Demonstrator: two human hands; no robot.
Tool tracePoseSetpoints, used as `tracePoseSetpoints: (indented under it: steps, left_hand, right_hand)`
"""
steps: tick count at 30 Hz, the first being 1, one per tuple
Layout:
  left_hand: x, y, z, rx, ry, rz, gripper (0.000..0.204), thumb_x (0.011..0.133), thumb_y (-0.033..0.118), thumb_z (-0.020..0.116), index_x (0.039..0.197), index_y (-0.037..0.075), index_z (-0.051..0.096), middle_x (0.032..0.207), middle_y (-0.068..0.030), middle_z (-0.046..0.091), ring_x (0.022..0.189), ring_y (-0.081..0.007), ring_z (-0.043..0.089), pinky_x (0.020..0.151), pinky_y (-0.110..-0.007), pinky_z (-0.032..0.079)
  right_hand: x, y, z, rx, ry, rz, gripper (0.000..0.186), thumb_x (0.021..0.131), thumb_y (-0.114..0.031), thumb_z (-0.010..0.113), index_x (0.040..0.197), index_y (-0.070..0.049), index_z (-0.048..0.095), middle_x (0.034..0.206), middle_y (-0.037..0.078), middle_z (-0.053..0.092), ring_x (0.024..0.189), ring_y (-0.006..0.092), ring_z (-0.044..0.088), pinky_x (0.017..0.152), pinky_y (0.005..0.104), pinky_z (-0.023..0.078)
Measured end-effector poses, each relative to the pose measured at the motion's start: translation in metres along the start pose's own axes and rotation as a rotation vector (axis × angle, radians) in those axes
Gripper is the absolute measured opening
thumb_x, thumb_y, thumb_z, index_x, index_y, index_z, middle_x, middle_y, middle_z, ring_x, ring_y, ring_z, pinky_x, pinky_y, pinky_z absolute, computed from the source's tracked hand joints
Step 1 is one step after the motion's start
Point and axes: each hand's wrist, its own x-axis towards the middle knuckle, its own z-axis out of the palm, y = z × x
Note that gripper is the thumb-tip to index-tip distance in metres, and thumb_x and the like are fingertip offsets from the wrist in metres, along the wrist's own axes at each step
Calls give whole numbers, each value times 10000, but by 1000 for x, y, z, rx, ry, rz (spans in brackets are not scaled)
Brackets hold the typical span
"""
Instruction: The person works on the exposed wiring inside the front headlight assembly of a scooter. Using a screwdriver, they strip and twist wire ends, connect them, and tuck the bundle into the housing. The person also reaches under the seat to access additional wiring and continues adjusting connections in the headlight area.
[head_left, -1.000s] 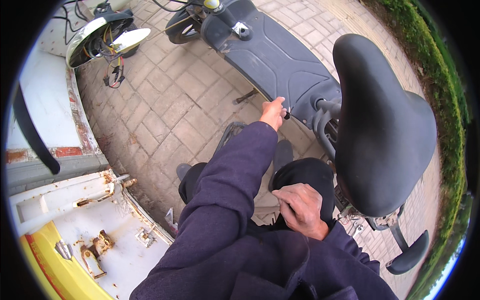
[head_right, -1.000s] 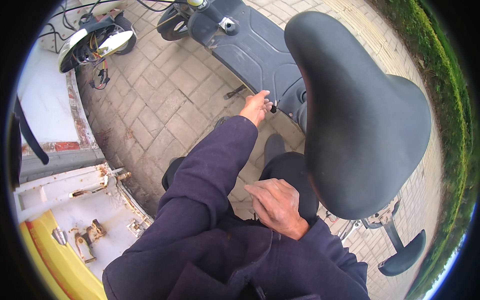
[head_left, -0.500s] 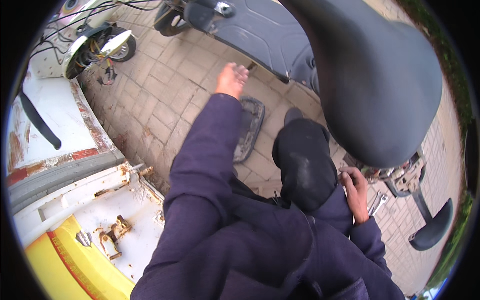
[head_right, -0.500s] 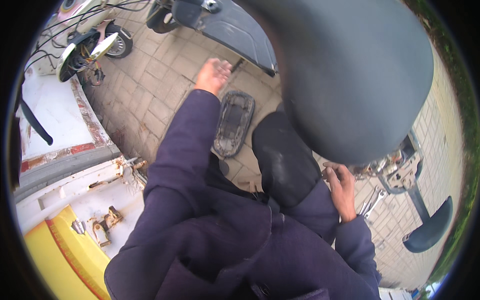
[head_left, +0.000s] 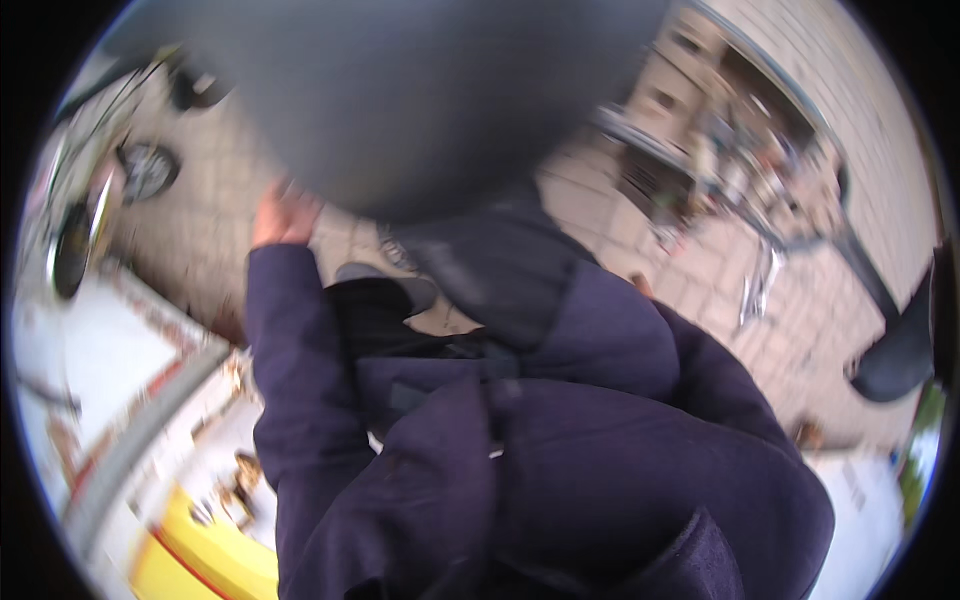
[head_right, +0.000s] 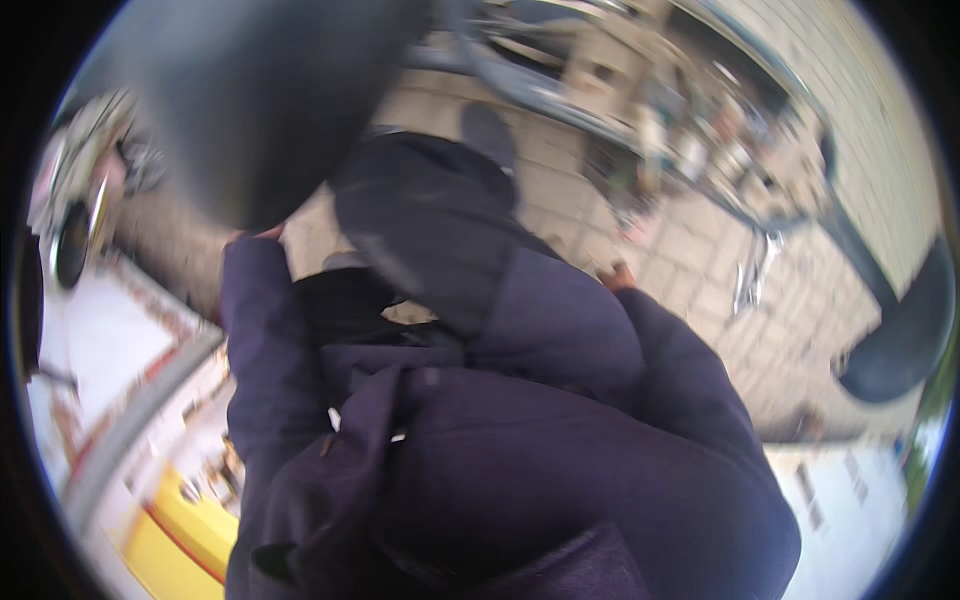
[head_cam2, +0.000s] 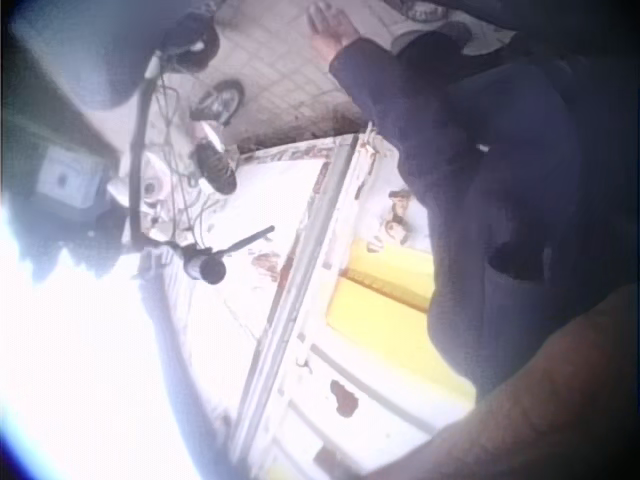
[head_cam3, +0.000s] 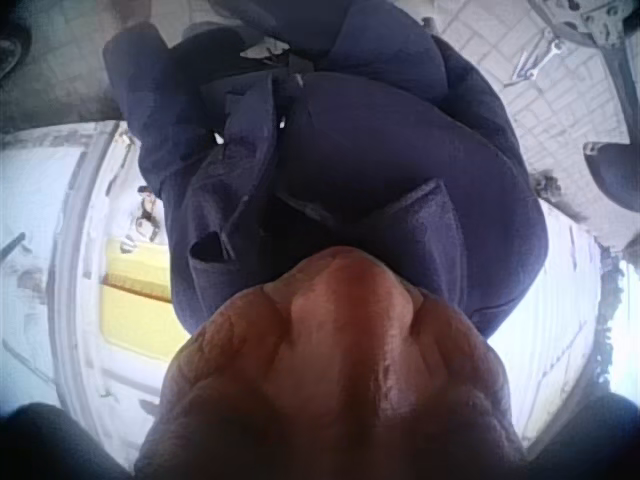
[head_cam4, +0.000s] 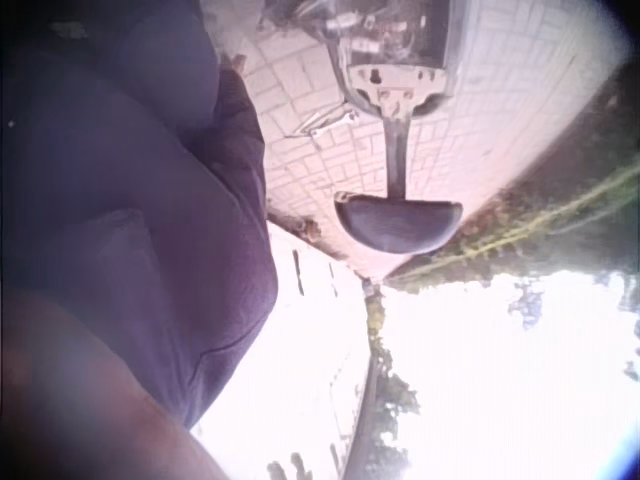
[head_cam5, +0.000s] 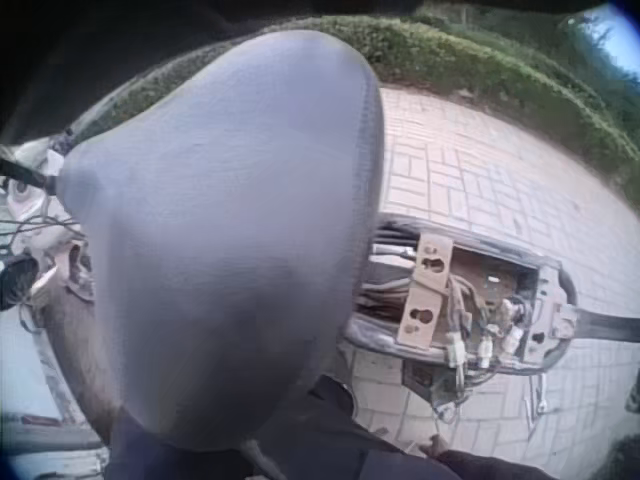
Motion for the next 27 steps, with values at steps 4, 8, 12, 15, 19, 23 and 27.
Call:
tracePoseSetpoints:
  steps: [4,8,12,15,19,23,27]
  left_hand:
    - [-1,-4,-18,84,169,-21,568,1020,252,555,1539,72,410,1588,-109,452,1422,-291,472,1141,-435,421]
    - [7,-9,-48,229,267,-43,490,1025,268,570,1463,65,485,1508,-66,537,1313,-272,584,935,-365,565]
    - [17,-23,-80,249,274,-75,486,1001,255,576,1440,65,494,1494,-76,537,1306,-272,574,1013,-419,523]
    - [15,-36,-93,191,179,-158,541,966,309,618,1448,103,483,1523,-108,498,1352,-284,510,1086,-445,450]
    - [-5,-65,-88,163,88,-125,534,943,299,673,1399,81,502,1330,-118,612,1160,-295,612,991,-397,493]
    - [-24,-96,-67,133,131,-124,442,971,258,636,1341,34,550,1314,-161,638,1142,-296,650,964,-419,534]
    - [-41,-112,-66,496,38,124,285,968,180,606,1192,4,623,1142,-145,707,1065,-248,683,894,-381,564]
  right_hand:
    - [-40,-9,3,-34,89,178,651,813,-439,824,1189,40,595,1005,260,694,1001,379,686,854,432,534]
    - [-75,-16,1,171,123,446,601,830,-453,804,1114,49,636,975,260,694,997,371,685,856,429,534]
    - [-78,4,27,145,103,392,585,854,-470,785,1081,52,649,935,259,701,888,385,702,817,459,544]
    - [-47,8,67,15,-233,332,640,919,-442,699,1357,5,567,1077,285,693,1054,411,674,906,456,527]
    - [-22,-18,116,-444,-295,-213,582,948,-421,579,1457,-147,508,1073,182,712,950,359,671,829,445,532]
    - [-7,-36,116,19,-339,262,664,809,-521,763,1207,6,701,1227,259,696,1203,388,655,980,458,523]
    - [14,-23,128,35,-483,85,654,846,-518,706,1206,29,699,1203,286,696,1198,382,657,983,452,525]
